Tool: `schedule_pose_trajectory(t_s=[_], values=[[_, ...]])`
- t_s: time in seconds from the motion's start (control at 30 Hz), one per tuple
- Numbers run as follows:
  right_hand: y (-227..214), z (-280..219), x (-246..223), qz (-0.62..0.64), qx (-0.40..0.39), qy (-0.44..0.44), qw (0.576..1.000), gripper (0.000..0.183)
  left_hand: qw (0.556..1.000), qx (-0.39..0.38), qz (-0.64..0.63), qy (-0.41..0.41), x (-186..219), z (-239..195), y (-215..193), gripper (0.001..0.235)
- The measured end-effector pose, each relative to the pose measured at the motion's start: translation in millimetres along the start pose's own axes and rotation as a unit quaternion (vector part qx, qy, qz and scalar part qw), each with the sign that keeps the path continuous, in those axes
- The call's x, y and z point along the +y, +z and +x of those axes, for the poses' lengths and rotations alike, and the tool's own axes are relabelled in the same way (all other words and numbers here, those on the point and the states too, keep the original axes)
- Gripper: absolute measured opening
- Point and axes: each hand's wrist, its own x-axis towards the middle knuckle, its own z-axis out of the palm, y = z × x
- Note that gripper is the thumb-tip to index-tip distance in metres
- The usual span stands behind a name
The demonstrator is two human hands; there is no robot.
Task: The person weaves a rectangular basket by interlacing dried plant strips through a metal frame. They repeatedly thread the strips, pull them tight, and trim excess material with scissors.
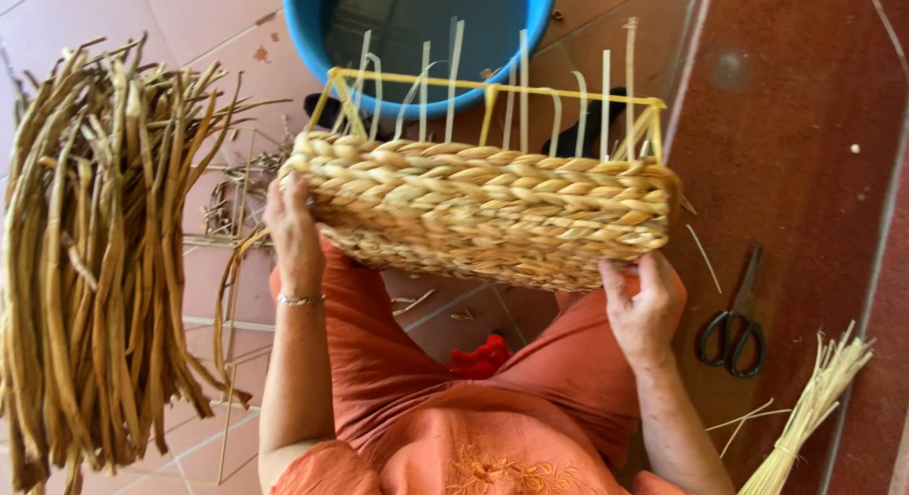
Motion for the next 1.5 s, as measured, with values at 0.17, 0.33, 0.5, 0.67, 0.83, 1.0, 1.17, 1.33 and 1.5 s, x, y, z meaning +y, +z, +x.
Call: schedule_pose_trajectory(t_s=[0.17,0.33,0.5,0.67,0.83,1.0,1.17,1.33,1.5], values=[[-3,1,-48,0.023,0.075,-0.123,0.989,0.047,0.979,0.065,-0.188,-0.045,-24,5,-23,0.035],[-22,-4,-86,-0.024,0.107,-0.224,0.968,0.050,0.868,0.052,-0.481,-0.111,-62,8,1,0.056],[-9,-17,-80,-0.057,0.152,-0.339,0.927,0.047,0.820,-0.007,-0.526,-0.225,-148,-14,63,0.059],[28,-32,-64,-0.035,0.121,-0.344,0.930,0.047,0.791,-0.003,-0.513,-0.334,-214,-48,95,0.055],[29,-53,-74,-0.041,0.065,-0.334,0.939,0.041,0.908,-0.007,-0.138,-0.396,-192,-40,72,0.045],[40,-51,-108,-0.021,0.043,-0.362,0.931,0.041,0.980,0.062,0.158,0.105,-50,-85,23,0.027],[58,-57,-150,-0.022,0.013,-0.392,0.919,0.038,0.965,-0.134,0.113,0.194,67,-127,-15,0.025],[30,-51,-155,0.085,-0.114,-0.394,0.908,0.035,0.962,-0.170,0.158,0.143,97,-120,-32,0.028],[1,-19,-95,-0.054,0.102,-0.258,0.959,0.039,0.965,-0.222,0.138,-0.003,88,-128,-50,0.029]])
